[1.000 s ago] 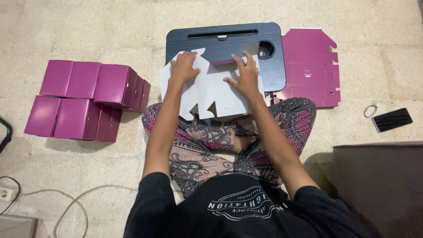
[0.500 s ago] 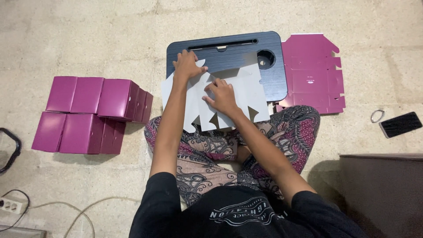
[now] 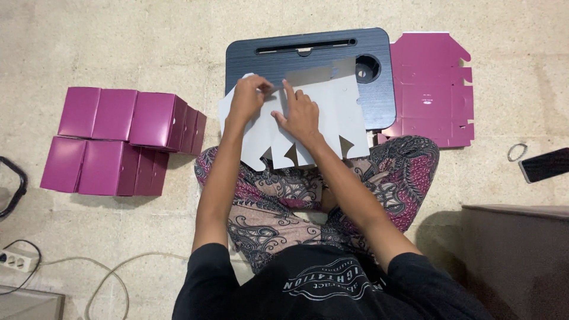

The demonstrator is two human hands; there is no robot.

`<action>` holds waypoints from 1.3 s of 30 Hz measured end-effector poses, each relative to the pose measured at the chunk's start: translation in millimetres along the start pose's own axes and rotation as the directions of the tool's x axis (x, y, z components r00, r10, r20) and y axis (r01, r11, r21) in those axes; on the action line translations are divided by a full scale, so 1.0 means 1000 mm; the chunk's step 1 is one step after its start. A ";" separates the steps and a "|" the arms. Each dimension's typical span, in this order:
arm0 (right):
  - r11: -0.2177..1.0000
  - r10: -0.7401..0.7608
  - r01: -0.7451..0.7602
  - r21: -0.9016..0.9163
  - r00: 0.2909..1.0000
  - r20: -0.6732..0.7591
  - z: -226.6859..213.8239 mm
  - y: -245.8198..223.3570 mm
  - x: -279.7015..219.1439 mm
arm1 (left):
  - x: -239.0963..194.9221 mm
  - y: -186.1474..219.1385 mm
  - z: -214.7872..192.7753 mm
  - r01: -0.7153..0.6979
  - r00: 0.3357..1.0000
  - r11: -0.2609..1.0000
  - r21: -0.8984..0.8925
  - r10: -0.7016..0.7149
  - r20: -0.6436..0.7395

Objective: The person assembles small purple boxes from flat die-cut cardboard sheets. They fold the tabs and sides to form the box shape, then place the finished boxes in a stack on the floor. The process is repeated with multiple sheets.

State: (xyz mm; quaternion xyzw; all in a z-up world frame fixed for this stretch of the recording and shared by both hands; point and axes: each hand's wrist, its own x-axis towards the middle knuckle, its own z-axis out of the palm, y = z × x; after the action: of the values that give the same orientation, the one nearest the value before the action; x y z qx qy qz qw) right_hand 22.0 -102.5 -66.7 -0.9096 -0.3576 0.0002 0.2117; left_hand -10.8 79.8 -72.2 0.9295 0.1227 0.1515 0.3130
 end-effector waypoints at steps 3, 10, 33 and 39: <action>0.996 -0.040 0.041 -0.077 0.999 0.025 0.000 -0.002 0.002 | -0.032 0.021 -0.014 -0.017 0.998 0.999 0.029 0.016 0.056; 0.995 -0.074 0.068 0.072 0.995 0.071 0.002 0.020 0.012 | -0.058 0.056 -0.046 0.003 0.986 1.000 0.031 -0.009 0.165; 0.884 -0.064 0.021 0.466 0.995 0.077 -0.031 0.035 0.006 | -0.033 0.006 -0.070 0.393 0.916 0.899 0.192 -0.402 0.011; 0.966 -0.114 0.127 0.225 0.991 -0.070 0.040 0.070 -0.009 | -0.019 -0.045 -0.017 0.543 0.840 0.828 0.143 -0.533 -0.105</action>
State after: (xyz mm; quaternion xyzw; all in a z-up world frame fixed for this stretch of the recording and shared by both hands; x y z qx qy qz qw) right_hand 55.3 -138.8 -131.1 -0.8552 -0.4037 0.0027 0.3249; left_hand -40.2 118.2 -91.0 0.8752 0.4010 0.0746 0.2602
